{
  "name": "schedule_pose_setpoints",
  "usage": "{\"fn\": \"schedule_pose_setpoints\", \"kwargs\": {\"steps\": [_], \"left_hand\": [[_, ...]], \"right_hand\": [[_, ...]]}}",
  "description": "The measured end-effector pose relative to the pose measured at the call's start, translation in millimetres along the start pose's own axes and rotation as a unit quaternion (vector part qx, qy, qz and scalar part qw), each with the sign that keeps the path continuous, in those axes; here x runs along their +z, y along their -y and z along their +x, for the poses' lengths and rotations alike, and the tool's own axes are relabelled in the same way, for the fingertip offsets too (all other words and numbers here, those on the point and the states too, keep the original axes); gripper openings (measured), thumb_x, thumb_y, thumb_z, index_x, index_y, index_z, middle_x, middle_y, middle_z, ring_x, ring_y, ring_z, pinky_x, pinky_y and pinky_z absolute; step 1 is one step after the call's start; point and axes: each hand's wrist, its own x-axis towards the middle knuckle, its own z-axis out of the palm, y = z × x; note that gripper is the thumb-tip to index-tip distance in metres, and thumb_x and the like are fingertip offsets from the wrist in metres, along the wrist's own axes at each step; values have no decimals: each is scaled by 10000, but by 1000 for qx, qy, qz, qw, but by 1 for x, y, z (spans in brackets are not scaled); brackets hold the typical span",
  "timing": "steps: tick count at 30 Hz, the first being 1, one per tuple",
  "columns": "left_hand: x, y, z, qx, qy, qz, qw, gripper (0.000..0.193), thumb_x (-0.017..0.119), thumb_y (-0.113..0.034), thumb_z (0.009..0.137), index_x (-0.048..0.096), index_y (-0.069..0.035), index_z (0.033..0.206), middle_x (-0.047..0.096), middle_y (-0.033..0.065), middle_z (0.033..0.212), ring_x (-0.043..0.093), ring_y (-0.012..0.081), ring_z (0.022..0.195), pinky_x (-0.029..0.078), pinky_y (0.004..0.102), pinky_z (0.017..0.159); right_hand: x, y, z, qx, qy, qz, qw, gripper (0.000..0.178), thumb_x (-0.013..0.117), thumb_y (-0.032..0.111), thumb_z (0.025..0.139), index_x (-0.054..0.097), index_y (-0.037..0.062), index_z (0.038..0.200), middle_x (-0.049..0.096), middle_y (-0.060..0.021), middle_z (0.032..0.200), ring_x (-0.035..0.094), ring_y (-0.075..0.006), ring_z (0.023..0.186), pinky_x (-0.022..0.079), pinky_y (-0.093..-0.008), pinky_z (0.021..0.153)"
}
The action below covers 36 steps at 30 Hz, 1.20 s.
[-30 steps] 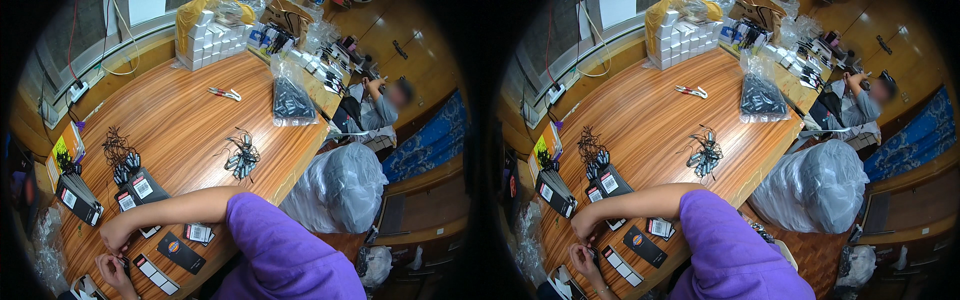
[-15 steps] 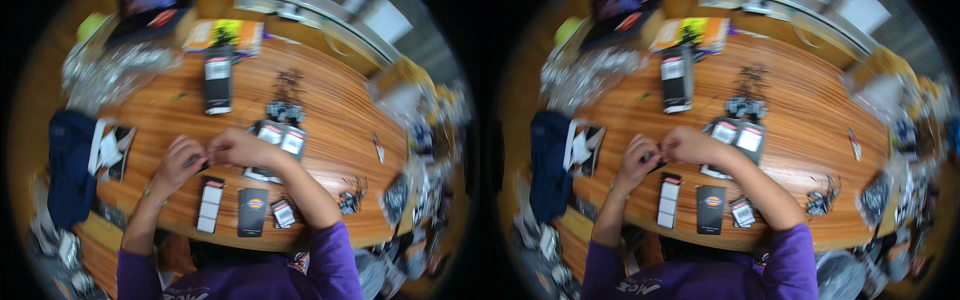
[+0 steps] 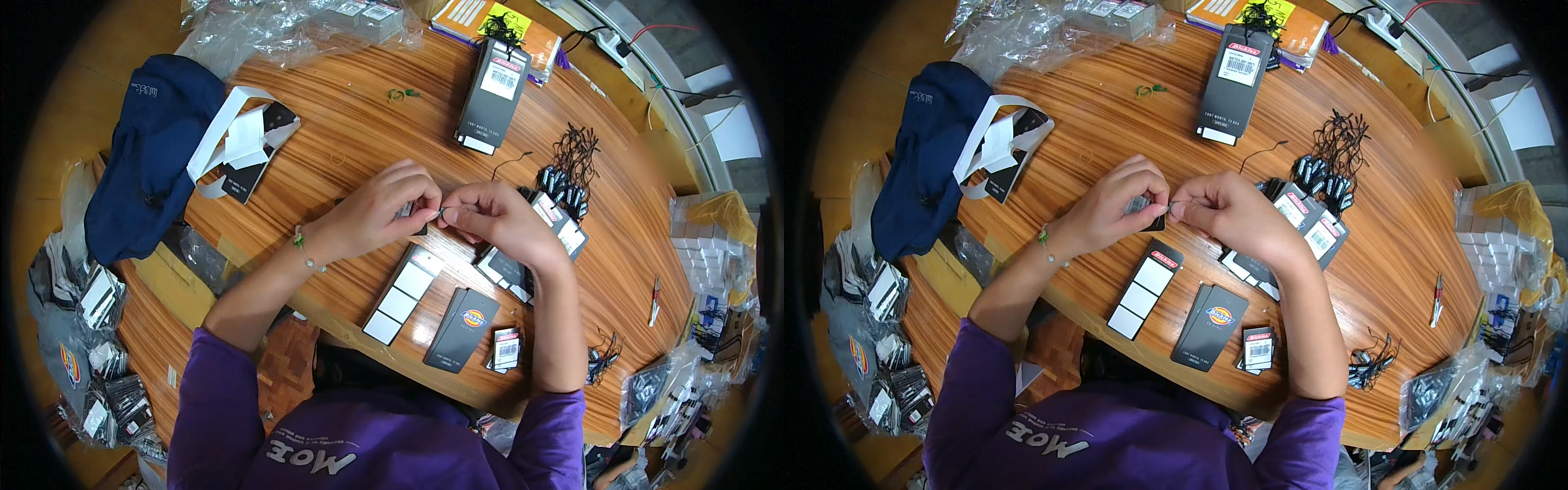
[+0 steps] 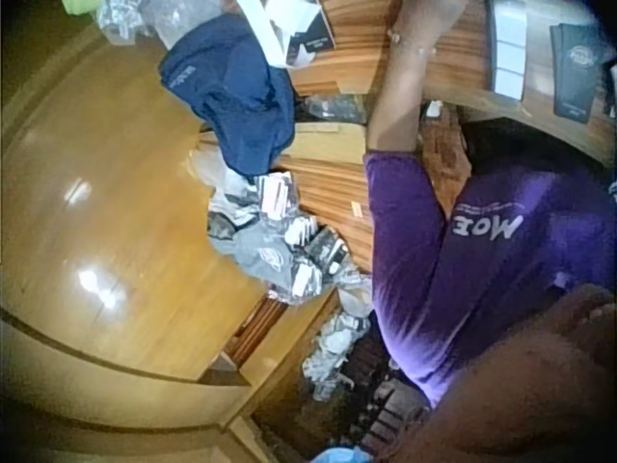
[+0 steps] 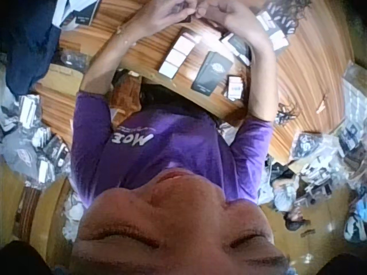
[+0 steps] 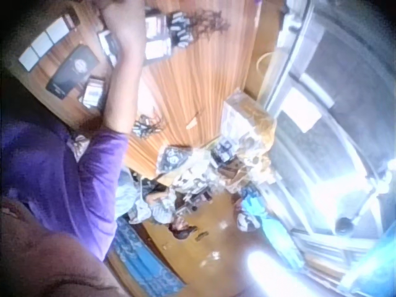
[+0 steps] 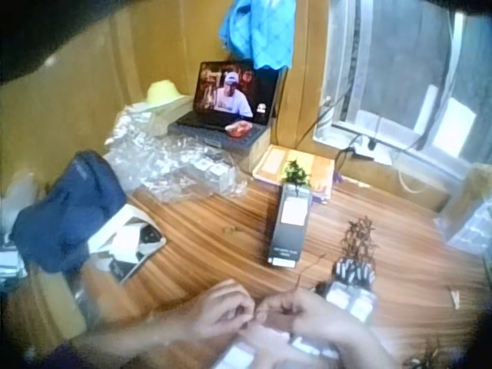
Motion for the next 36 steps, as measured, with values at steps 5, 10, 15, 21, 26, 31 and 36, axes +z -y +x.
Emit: {"fn": "schedule_pose_setpoints", "kwargs": {"steps": [5,10,15,21,26,31,36], "left_hand": [[-1,-6,0,-91,-18,-64,994,86,608,-65,797,544,-20,832,508,54,781,497,160,731,418,274,661],[-4,-6,0,-128,-14,-64,990,86,604,-81,812,560,-17,848,519,39,778,501,118,702,420,239,647],[-2,-4,-5,-172,6,-169,970,95,584,-96,826,552,-8,842,515,45,760,495,117,684,422,241,643],[2,-1,-9,-137,-8,-138,981,126,580,-112,810,525,0,789,529,90,722,533,170,690,426,294,627],[5,5,-12,-117,7,-153,981,167,535,-161,839,498,0,812,524,120,719,517,245,714,409,347,654],[6,4,-11,-147,24,-150,978,199,494,-205,861,487,-11,820,539,131,739,533,275,750,405,388,684],[14,8,-14,-87,-59,-92,990,185,499,-204,852,471,-26,812,541,121,744,533,283,743,401,394,687]], "right_hand": [[3,6,-2,-14,-52,-59,997,149,574,118,854,618,-24,840,481,-7,565,387,-57,538,327,-240,488],[13,12,-1,-75,-128,-209,967,151,589,120,823,608,-29,835,534,-134,598,500,-195,538,392,-323,536],[21,12,-2,-96,-137,-243,955,149,588,106,821,618,-30,874,599,-173,688,570,-231,605,436,-329,593],[25,8,-1,-8,-159,-155,975,128,584,58,840,609,-58,888,595,-31,707,496,-80,641,402,-232,576],[26,9,2,19,-135,-99,986,91,575,46,851,609,-38,864,491,34,634,398,-37,567,307,-193,498],[21,5,2,5,-128,-103,986,103,572,52,858,608,-42,877,497,27,637,417,-41,566,314,-190,495],[21,4,3,3,-132,-103,986,112,574,65,861,608,-36,895,521,26,655,432,-39,575,320,-180,497]]}}
